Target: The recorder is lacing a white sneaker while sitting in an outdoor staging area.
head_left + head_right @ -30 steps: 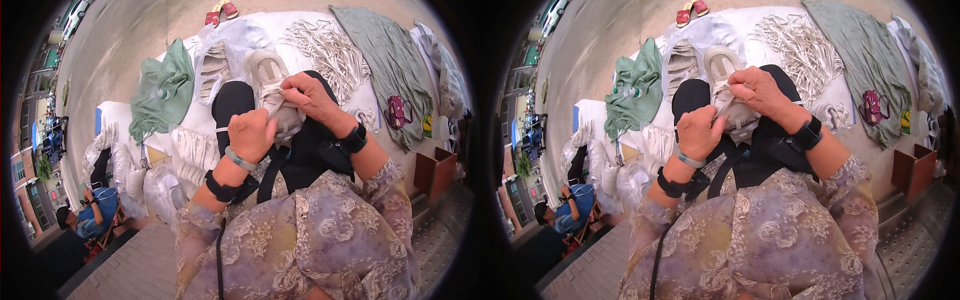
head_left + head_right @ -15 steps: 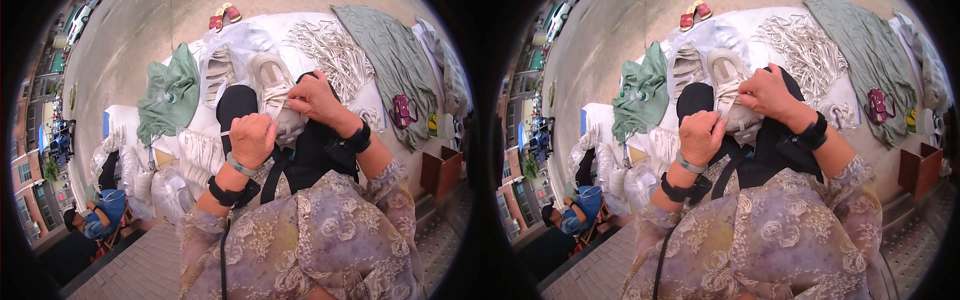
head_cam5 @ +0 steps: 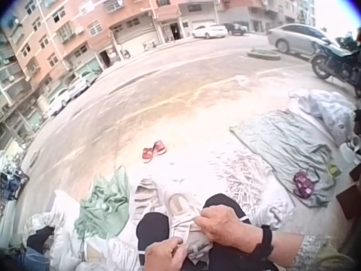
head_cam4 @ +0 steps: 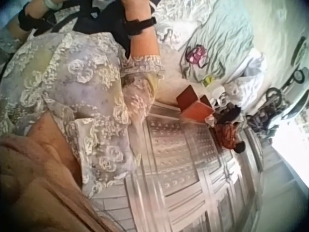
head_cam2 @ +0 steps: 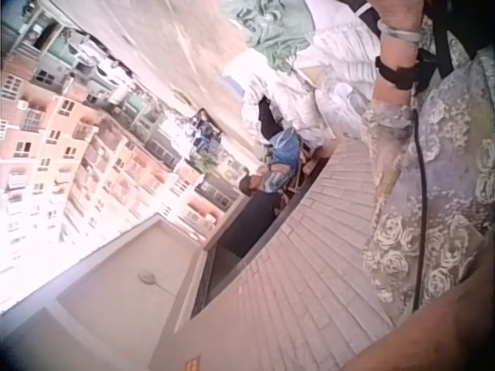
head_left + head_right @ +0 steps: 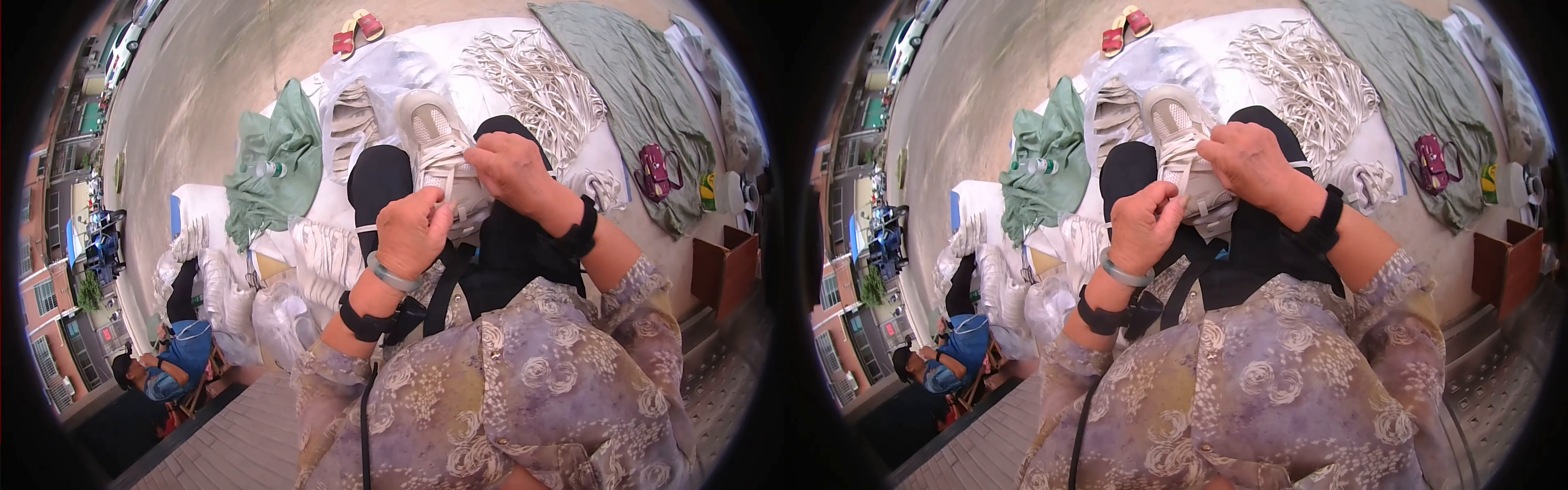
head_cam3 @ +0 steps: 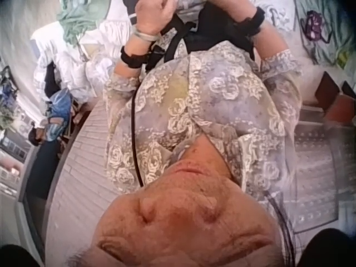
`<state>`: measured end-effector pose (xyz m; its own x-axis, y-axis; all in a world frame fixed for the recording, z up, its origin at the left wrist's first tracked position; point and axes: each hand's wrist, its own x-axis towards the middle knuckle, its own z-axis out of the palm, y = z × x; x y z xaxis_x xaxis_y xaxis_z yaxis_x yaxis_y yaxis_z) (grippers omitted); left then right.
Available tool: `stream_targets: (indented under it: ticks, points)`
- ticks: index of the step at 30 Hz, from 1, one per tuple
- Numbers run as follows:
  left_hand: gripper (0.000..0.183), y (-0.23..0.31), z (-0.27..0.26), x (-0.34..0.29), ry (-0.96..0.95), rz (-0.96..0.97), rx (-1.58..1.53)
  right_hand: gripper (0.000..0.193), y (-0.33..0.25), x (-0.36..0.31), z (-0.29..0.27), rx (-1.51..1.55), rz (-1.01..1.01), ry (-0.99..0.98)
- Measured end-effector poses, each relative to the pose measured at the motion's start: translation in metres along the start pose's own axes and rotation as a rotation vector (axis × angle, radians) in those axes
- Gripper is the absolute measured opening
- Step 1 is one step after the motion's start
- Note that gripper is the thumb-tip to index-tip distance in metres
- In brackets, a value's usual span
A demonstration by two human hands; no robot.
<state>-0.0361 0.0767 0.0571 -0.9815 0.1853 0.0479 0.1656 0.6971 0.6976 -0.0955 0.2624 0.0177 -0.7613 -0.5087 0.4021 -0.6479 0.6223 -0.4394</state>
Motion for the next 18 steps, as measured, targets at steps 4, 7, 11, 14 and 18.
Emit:
stream_targets:
  ticks: [4,7,11,14,18]
  points:
    - [0.011,-0.004,0.004,0.008,0.093,0.084,0.099,0.009,0.009,0.004,0.016,-0.072,0.038,0.179]
    - [0.011,-0.003,0.006,0.010,0.053,0.037,0.056,0.005,0.007,0.009,0.026,0.005,0.177,0.200]
    - [0.009,0.005,0.005,0.009,0.011,0.037,0.071,0.004,0.000,0.017,0.024,0.128,0.326,0.211]
    - [0.008,0.008,0.003,0.007,-0.041,0.035,0.018,0.008,0.008,0.008,0.027,0.152,0.252,0.280]
    - [0.008,0.006,-0.001,0.008,-0.040,-0.004,-0.016,0.012,0.013,-0.010,0.027,0.332,0.257,0.229]
